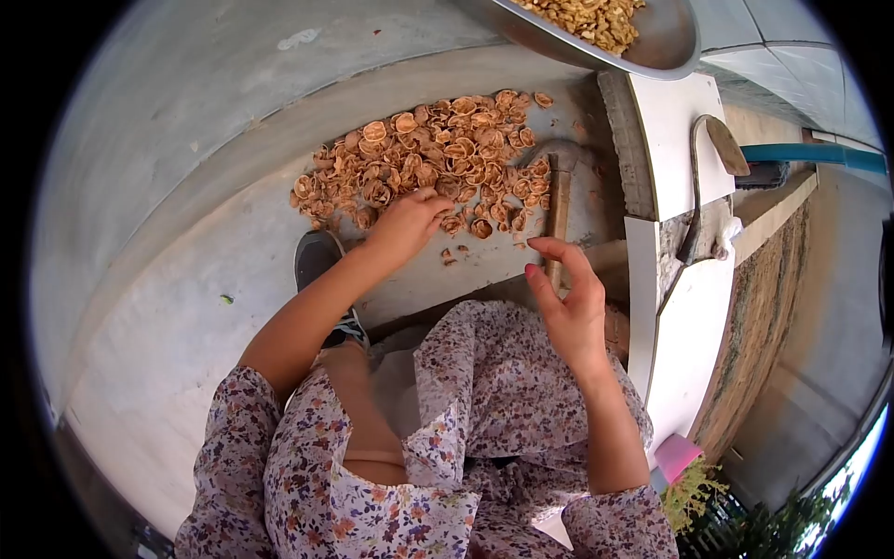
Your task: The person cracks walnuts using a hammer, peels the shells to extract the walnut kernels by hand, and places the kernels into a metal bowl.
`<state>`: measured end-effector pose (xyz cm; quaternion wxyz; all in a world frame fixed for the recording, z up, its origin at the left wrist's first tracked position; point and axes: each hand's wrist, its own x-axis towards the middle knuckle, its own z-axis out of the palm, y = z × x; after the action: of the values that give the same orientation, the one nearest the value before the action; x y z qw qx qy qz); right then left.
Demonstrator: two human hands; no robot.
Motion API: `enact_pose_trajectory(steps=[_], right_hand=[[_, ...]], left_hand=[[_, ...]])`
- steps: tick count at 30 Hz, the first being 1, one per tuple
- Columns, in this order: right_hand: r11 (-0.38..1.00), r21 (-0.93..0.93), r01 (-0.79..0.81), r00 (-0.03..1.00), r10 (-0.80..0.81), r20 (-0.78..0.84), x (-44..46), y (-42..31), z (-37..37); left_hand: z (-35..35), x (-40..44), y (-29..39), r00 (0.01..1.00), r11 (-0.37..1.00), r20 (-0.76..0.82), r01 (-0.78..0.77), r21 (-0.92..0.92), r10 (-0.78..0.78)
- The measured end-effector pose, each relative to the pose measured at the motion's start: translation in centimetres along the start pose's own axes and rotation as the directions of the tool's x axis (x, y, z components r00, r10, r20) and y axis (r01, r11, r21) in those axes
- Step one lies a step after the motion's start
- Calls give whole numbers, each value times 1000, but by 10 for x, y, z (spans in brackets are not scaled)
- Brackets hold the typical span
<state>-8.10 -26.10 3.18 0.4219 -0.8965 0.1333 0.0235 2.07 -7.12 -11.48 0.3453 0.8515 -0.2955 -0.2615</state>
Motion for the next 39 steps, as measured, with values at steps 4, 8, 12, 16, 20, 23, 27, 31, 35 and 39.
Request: enact_pose_trajectory(steps=[4, 8, 12, 16, 20, 23, 27, 31, 35, 39], right_hand=[[997, 58, -58, 995, 52, 89, -3, 4, 13], [983, 186, 8, 994, -28, 104, -2, -13, 28], [975, 86, 203, 978, -206, 31, 2, -23, 34], [949, 293, 118, 986, -147, 79, 8, -23, 33], [944, 267, 194, 961, -238, 144, 13, -25, 26], [939, 176, 296, 922, -329, 205, 18, -27, 17], [925, 152, 347, 901, -374, 218, 17, -27, 16], [942, 159, 295, 941, -315, 121, 11, -31, 21], [659, 700, -276, 952, 88, 293, 11, -24, 21], [608, 742, -283, 949, 67, 307, 24, -39, -1]], left_hand=[[-30, -20, 32, 923, 554, 225, 370, -746, -313], [-43, -39, 64, 927, 113, 331, 353, -929, -175], [-47, -43, 72, 950, 180, 295, 309, -934, -104], [-54, -45, 69, 954, 111, 284, 294, -949, -98], [-54, -49, 65, 959, 73, 276, 280, -957, -56], [-56, -49, 64, 952, 107, 303, 306, -946, -39], [-61, -51, 62, 941, 130, 337, 334, -933, 0], [-57, -53, 60, 954, 31, 298, 298, -954, -23], [-59, -54, 56, 957, -44, 282, 279, -959, -76], [-68, -55, 26, 947, 205, 101, 169, -964, -304]])
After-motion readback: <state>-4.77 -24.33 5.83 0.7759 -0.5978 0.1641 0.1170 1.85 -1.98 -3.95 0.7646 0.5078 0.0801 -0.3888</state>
